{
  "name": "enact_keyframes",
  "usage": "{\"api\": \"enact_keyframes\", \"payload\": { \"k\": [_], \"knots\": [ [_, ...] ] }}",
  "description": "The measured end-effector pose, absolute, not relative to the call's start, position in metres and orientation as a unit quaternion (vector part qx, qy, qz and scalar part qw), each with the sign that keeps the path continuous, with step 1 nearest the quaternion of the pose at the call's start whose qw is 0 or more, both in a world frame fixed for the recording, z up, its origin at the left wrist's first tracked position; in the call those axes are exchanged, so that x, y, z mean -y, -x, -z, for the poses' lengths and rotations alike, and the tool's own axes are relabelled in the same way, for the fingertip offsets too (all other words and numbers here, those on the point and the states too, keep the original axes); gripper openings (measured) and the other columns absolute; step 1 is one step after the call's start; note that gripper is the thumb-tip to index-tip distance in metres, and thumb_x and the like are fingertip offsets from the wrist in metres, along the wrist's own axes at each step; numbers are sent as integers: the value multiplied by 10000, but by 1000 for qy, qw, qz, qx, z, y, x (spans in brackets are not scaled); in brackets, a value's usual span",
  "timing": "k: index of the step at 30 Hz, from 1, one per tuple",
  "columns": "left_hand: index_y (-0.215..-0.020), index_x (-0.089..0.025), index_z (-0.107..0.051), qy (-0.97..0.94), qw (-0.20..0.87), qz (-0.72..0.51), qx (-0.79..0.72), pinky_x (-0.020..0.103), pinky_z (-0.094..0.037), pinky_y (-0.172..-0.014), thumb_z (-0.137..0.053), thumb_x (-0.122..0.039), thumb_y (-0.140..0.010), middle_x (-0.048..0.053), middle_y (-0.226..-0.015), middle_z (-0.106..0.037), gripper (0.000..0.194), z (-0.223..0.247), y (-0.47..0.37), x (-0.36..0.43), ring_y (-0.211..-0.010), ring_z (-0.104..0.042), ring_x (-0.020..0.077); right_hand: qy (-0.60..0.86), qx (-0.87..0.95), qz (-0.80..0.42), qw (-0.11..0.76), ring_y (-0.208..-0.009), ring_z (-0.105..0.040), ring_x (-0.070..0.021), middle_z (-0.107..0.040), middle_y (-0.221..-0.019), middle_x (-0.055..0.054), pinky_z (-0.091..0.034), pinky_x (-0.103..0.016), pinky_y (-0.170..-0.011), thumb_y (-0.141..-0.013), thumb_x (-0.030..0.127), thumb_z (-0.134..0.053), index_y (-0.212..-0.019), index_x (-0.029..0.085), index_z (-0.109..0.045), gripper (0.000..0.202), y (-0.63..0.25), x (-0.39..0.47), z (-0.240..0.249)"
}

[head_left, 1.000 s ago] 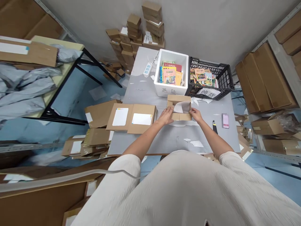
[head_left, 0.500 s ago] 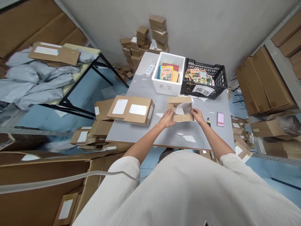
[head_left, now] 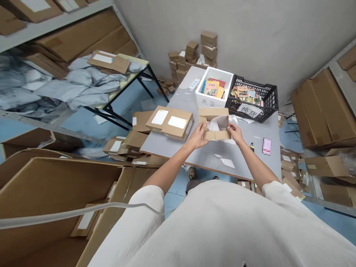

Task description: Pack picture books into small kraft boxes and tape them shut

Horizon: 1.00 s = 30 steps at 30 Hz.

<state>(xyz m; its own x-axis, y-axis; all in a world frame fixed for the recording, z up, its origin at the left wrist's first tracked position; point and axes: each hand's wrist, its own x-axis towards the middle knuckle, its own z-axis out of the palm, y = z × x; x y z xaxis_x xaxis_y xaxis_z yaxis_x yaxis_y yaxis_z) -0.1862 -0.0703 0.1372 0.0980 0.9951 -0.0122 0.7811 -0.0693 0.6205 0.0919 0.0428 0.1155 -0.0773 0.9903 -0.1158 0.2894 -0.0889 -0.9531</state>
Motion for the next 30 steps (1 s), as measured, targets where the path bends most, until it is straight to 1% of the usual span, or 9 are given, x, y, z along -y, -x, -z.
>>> {"api": "enact_keyframes", "payload": {
  "k": [4, 7, 11, 15, 20, 25, 30],
  "knots": [
    [-1873, -250, -177, -688, 199, -243, -654, 598, -323, -1419, -839, -320, -848, 189, -1891, -275, 1223, -152, 223, 80, -1766, -268, 434, 523, 599, -473, 379, -1294, -742, -342, -777, -1477, -160, -566, -548, -1214, -867, 513, -767, -1346, 198, -796, 574, -49, -54, -126],
    [-1874, -263, -170, -672, 164, -262, -673, 609, -290, -1430, -823, -316, -857, 178, -1898, -268, 1209, -162, 263, 90, -1779, -232, 425, 485, 633, -473, 375, -1311, -730, -333, -771, -1487, -150, -567, -539, -1211, -895, 545, -754, -1403, 213, -781, 607, -1, -62, -133],
    [-1872, -257, -164, -644, 126, -278, -701, 644, -265, -1429, -812, -327, -867, 179, -1903, -262, 1197, -173, 332, 112, -1778, -218, 443, 432, 663, -487, 369, -1315, -727, -328, -766, -1486, -144, -562, -534, -1219, -917, 588, -746, -1449, 218, -757, 648, 84, -65, -142],
    [-1869, -241, -167, -610, 99, -279, -735, 626, -254, -1434, -815, -316, -869, 187, -1903, -254, 1193, -175, 407, 144, -1776, -217, 435, 379, 683, -513, 355, -1336, -721, -335, -766, -1486, -154, -548, -531, -1241, -925, 583, -758, -1439, 202, -759, 640, 179, -54, -145],
    [-1863, -224, -187, -561, 90, -271, -777, 653, -259, -1420, -818, -349, -880, 216, -1894, -261, 1175, -161, 487, 193, -1761, -238, 468, 339, 700, -546, 310, -1365, -710, -335, -753, -1516, -146, -546, -538, -1250, -931, 601, -773, -1467, 220, -752, 659, 286, -31, -130],
    [-1863, -237, -191, -489, 94, -263, -826, 685, -286, -1401, -817, -426, -895, 210, -1895, -268, 1168, -147, 540, 244, -1753, -242, 484, 307, 719, -569, 254, -1352, -712, -339, -753, -1493, -147, -543, -556, -1247, -921, 644, -789, -1487, 229, -745, 703, 377, -7, -103],
    [-1855, -237, -235, -428, 93, -279, -855, 672, -274, -1414, -855, -361, -864, 220, -1861, -306, 1175, -137, 575, 286, -1744, -265, 483, 261, 734, -587, 221, -1320, -726, -337, -772, -1452, -164, -550, -542, -1243, -913, 646, -789, -1434, 205, -758, 683, 453, 17, -81]
  ]
}}
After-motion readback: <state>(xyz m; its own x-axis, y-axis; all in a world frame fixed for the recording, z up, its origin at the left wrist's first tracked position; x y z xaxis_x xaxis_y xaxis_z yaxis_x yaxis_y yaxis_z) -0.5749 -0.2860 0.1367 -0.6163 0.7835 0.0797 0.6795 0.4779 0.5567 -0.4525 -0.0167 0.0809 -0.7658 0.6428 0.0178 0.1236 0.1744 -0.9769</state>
